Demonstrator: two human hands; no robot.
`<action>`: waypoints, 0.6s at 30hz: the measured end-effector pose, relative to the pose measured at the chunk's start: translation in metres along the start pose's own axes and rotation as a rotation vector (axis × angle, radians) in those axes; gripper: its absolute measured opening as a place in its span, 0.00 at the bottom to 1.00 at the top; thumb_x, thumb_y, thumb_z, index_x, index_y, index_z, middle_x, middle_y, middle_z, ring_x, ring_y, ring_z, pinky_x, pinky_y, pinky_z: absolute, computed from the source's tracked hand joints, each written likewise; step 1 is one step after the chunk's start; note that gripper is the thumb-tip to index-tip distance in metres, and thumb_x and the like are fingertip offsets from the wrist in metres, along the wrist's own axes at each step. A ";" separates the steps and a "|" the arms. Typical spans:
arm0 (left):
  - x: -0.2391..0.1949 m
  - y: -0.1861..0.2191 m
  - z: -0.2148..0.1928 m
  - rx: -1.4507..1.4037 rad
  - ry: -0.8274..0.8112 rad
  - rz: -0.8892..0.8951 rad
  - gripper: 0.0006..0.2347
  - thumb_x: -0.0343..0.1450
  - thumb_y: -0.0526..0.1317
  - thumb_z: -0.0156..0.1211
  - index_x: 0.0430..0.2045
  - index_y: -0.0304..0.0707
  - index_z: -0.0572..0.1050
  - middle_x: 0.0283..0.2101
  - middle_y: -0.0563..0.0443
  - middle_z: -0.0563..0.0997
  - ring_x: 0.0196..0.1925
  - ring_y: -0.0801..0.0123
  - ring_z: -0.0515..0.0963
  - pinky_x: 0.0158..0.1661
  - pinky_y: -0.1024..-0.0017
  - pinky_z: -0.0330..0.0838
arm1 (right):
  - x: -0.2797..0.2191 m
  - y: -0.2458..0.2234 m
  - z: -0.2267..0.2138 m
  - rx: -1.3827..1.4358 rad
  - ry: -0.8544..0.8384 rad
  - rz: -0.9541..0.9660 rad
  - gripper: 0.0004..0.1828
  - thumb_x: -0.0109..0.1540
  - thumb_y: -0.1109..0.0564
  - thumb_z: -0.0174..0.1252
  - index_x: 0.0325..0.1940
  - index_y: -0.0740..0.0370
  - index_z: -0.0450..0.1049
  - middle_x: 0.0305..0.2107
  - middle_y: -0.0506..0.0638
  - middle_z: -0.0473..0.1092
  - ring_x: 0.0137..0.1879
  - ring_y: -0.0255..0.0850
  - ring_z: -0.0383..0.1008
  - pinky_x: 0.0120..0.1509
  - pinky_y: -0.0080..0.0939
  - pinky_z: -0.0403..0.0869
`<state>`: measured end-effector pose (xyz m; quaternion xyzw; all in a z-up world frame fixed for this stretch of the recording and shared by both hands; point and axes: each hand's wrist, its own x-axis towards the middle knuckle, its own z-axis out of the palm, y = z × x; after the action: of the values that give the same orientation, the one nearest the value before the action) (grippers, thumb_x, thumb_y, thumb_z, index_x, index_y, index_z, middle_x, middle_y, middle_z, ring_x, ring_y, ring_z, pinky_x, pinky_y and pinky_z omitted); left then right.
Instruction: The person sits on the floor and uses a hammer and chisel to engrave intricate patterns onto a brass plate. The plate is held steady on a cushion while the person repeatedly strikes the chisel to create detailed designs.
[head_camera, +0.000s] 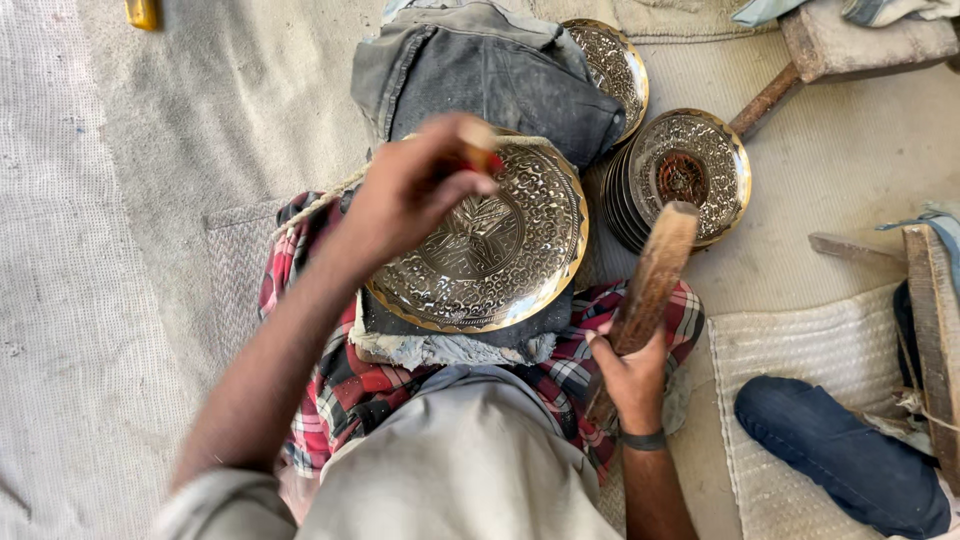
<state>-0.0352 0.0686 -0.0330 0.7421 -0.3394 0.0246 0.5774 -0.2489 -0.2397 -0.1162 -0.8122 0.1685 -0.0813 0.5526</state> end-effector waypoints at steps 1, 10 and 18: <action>-0.012 -0.001 0.003 -0.039 0.202 -0.048 0.19 0.80 0.37 0.64 0.63 0.38 0.64 0.48 0.47 0.86 0.49 0.69 0.89 0.51 0.71 0.83 | 0.002 0.001 -0.002 0.019 -0.031 0.008 0.30 0.55 0.62 0.72 0.56 0.64 0.64 0.37 0.49 0.72 0.43 0.36 0.75 0.51 0.38 0.77; -0.028 -0.021 0.052 0.006 0.493 -0.131 0.23 0.74 0.34 0.71 0.61 0.38 0.63 0.40 0.48 0.86 0.44 0.71 0.88 0.46 0.74 0.84 | 0.042 -0.054 -0.019 -0.348 -0.099 -0.158 0.41 0.56 0.60 0.74 0.69 0.62 0.61 0.39 0.52 0.76 0.43 0.41 0.79 0.50 0.43 0.79; -0.027 -0.008 0.061 -0.056 0.552 -0.100 0.22 0.75 0.30 0.67 0.63 0.39 0.64 0.47 0.44 0.84 0.50 0.69 0.87 0.52 0.70 0.85 | 0.109 -0.175 -0.034 -1.006 -0.192 -0.845 0.45 0.56 0.63 0.71 0.76 0.56 0.62 0.48 0.58 0.76 0.47 0.54 0.80 0.52 0.53 0.79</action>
<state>-0.0734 0.0293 -0.0713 0.7071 -0.1328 0.1877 0.6686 -0.1260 -0.2506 0.0522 -0.9710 -0.1973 -0.1296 0.0392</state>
